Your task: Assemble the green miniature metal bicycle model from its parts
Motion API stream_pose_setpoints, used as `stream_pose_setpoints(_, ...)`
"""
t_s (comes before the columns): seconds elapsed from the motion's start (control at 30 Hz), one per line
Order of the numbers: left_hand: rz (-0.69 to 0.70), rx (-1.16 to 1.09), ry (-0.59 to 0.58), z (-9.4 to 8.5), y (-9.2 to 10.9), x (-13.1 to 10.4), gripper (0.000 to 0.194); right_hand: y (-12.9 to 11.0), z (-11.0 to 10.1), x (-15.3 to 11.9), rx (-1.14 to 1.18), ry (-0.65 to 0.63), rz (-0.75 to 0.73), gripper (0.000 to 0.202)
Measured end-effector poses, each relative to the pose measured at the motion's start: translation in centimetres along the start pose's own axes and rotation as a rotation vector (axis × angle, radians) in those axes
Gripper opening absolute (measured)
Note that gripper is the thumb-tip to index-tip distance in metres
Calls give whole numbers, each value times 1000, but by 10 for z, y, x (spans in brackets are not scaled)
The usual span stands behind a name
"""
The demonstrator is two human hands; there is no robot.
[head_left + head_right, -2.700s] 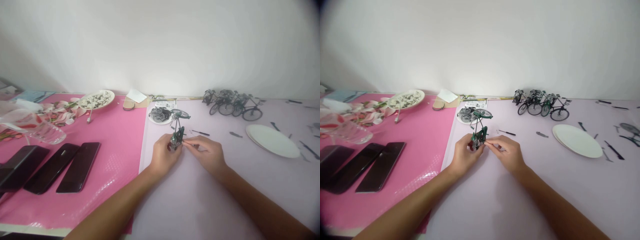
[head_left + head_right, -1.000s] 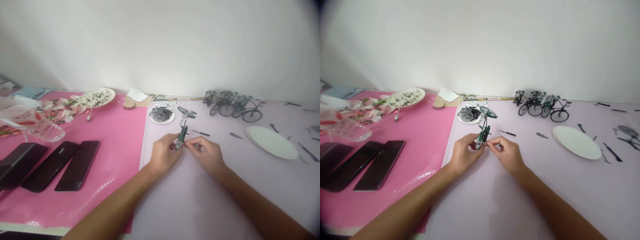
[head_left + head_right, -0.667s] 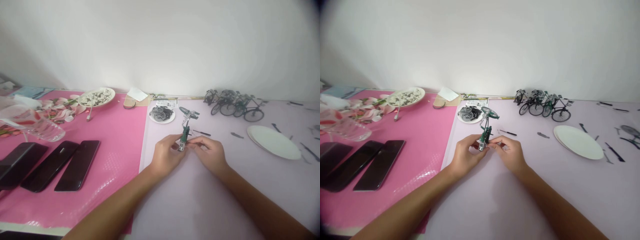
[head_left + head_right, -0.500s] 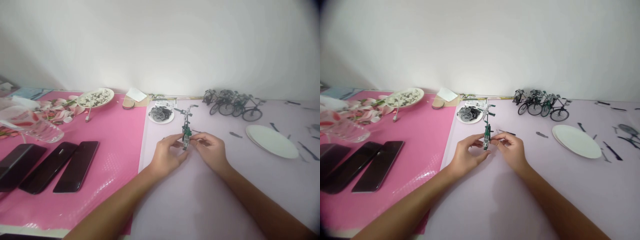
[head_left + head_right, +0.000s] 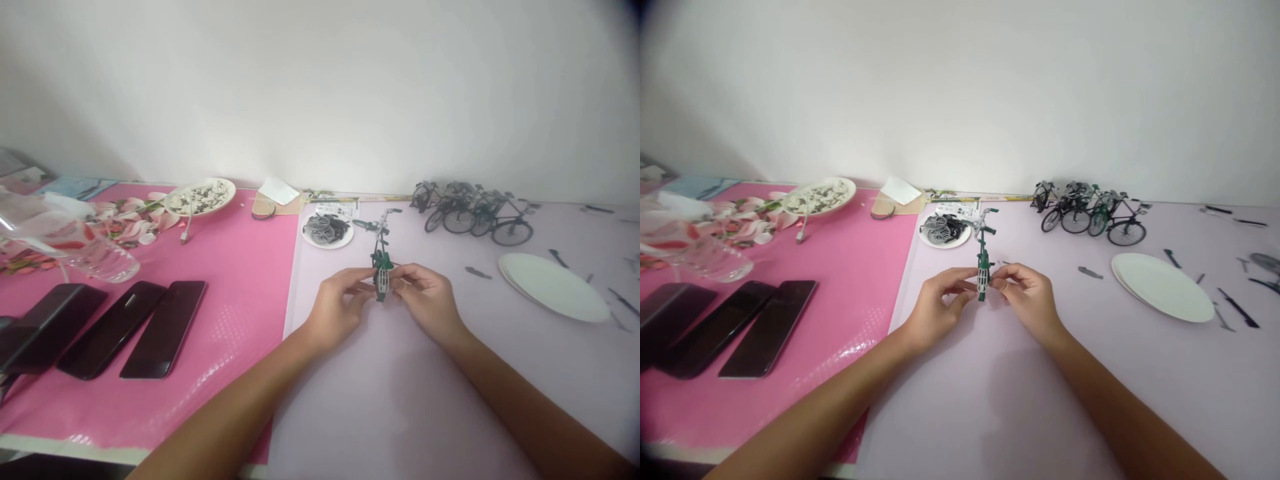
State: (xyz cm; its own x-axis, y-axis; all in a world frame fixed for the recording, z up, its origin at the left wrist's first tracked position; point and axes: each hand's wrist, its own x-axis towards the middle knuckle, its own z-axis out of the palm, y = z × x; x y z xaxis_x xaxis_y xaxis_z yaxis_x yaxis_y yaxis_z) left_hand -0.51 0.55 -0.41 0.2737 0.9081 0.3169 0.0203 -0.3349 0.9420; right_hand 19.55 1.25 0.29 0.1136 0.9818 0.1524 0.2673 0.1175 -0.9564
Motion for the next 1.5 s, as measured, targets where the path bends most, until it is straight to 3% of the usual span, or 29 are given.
stream_pose_setpoints(0.27, 17, 18, 130, 2, -3, 0, 27, -4, 0, -1, -1, -116, 8, 29)
stream_pose_setpoints(1.0, -56, 99, 94, -2, 3, 2, 13, 4, 0, 0, 0, -157, 34, 33)
stream_pose_setpoints(1.27, -37, 127, 83, -3, 3, 2, 13, 2, 0, 0, -16, -130, 31, 34)
stream_pose_setpoints(1.5, -57, 148, 119, -2, 2, 1, 13, -10, 8, -11, -87, 78, 14, 25)
